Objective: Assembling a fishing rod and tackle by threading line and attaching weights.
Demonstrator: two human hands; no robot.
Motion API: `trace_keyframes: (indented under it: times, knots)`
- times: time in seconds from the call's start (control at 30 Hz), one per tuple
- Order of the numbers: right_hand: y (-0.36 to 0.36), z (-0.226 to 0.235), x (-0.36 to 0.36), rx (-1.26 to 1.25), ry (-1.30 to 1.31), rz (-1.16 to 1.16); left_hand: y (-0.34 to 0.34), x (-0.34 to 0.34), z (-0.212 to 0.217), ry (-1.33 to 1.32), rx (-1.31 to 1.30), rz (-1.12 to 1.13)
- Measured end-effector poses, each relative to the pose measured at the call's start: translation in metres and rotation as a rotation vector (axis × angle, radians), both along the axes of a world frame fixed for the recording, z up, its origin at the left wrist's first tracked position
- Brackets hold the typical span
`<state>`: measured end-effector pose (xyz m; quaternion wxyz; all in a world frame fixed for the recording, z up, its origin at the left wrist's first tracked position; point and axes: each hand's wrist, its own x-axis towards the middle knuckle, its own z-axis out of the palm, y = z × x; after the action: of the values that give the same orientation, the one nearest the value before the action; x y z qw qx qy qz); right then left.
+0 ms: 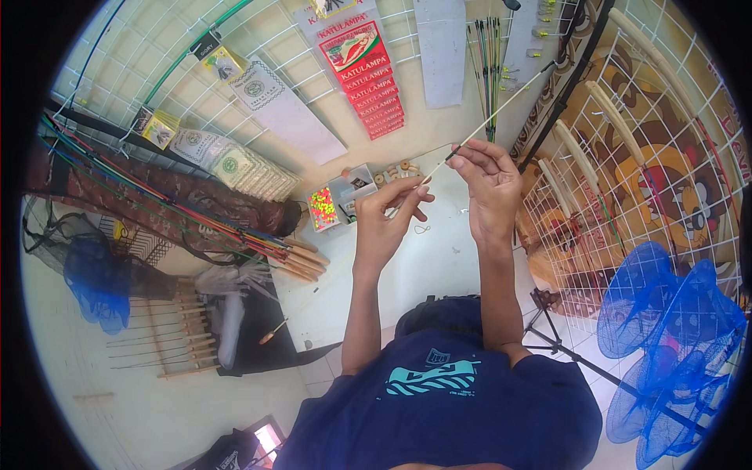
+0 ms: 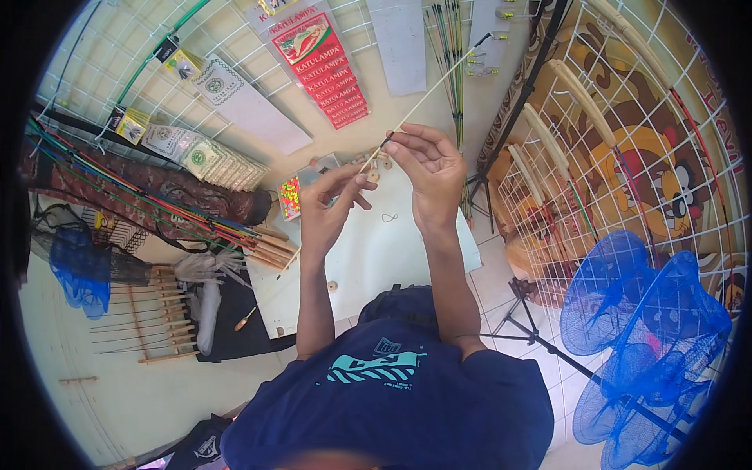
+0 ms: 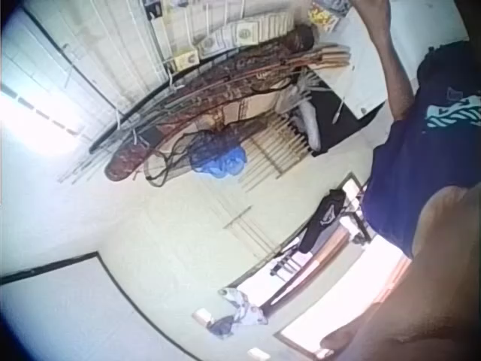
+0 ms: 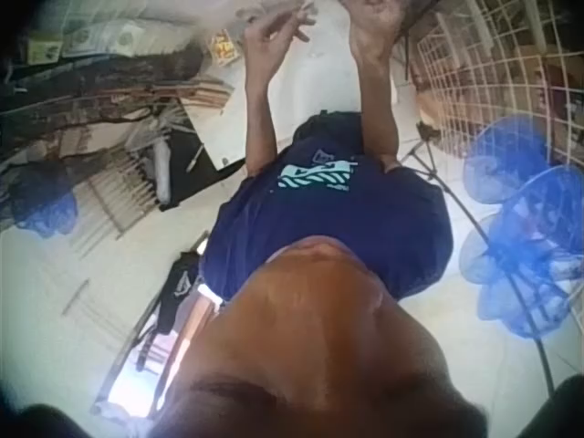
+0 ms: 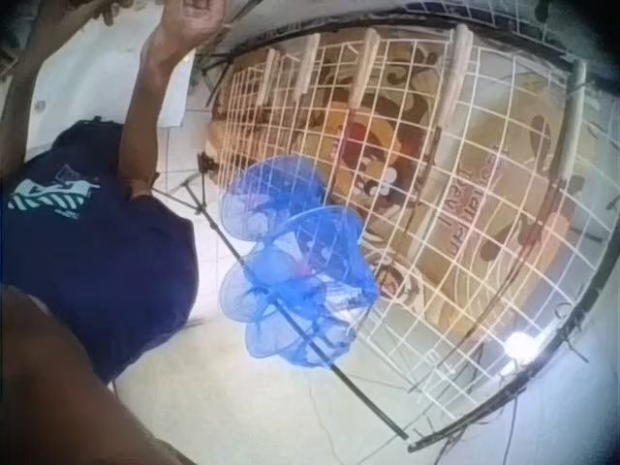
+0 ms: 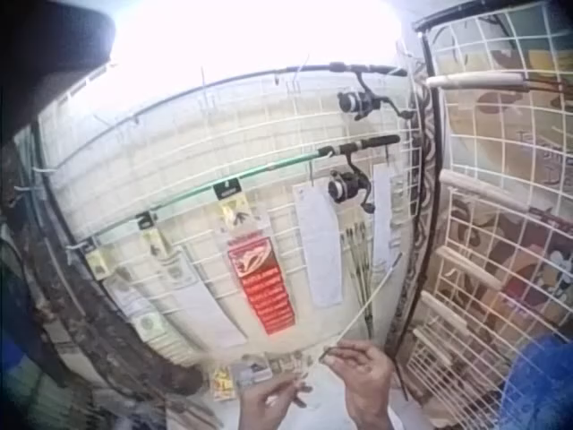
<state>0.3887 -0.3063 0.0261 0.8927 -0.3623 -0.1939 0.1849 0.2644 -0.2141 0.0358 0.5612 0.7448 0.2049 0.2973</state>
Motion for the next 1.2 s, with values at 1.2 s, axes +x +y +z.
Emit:
trace_keyframes:
  times: [1.2]
  knots:
    - [-0.027,0.011,0.039,-0.254,-0.141,0.123,-0.006,-0.021,-0.012,0.097,0.051,-0.103]
